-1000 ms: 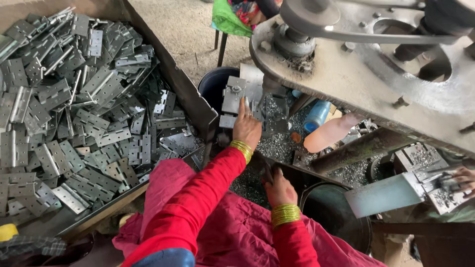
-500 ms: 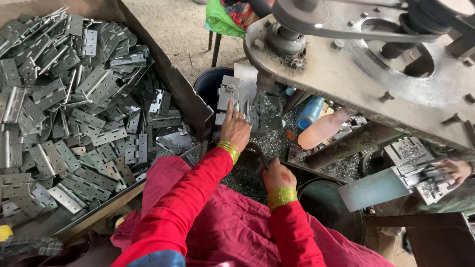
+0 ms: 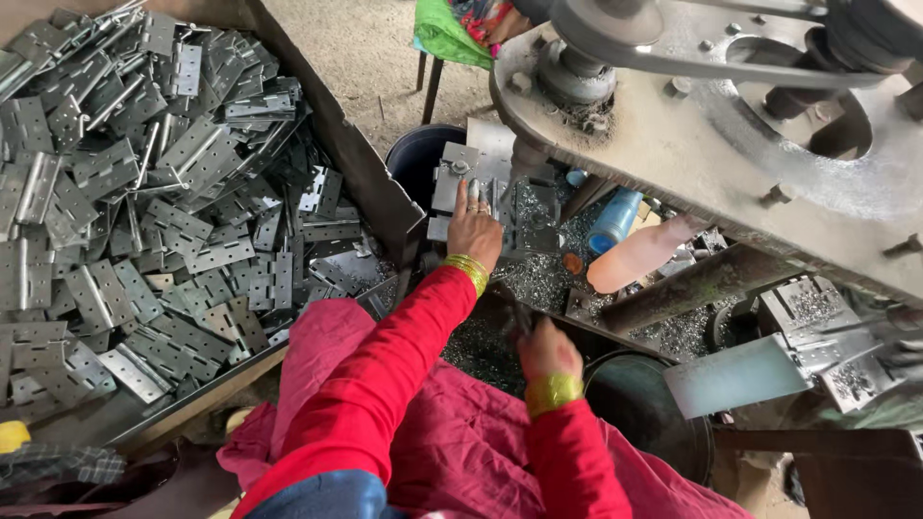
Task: The person repeatedly picks up small metal brackets from a bin, places them into a press machine, and operates the lever to process them. The processed pieces are then dropped back into the bin. The person continues this cycle for the duration of the clip.
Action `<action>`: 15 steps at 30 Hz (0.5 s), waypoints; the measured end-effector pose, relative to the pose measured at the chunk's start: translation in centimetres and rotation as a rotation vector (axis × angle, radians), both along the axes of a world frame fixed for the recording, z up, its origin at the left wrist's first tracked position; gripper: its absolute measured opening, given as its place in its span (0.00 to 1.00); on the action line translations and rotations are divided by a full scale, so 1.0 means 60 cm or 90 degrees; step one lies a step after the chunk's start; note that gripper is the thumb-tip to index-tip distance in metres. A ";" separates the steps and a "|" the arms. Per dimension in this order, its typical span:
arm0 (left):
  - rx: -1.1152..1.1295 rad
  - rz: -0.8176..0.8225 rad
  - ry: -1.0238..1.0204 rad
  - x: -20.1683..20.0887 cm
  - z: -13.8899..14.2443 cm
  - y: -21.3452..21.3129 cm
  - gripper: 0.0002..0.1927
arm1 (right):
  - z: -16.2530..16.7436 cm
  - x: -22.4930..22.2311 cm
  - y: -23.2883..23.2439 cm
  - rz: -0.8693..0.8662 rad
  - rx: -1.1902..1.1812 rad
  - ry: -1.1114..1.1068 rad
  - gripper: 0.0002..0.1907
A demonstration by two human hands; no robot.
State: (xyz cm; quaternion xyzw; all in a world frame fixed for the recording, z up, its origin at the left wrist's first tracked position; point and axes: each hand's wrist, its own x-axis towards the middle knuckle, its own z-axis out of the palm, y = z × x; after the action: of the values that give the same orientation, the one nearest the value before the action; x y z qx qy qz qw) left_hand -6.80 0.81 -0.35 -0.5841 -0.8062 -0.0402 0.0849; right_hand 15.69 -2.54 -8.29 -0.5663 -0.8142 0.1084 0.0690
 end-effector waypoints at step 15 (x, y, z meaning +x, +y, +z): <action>-0.011 -0.002 0.083 0.005 -0.006 -0.008 0.18 | 0.033 -0.006 0.002 0.085 0.022 -0.079 0.16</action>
State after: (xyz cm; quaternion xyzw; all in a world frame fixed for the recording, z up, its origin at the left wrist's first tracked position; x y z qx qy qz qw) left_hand -6.51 0.30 -0.72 -0.5875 -0.7983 0.0046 0.1324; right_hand 15.33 -2.40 -6.28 -0.5151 -0.8545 0.0634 0.0212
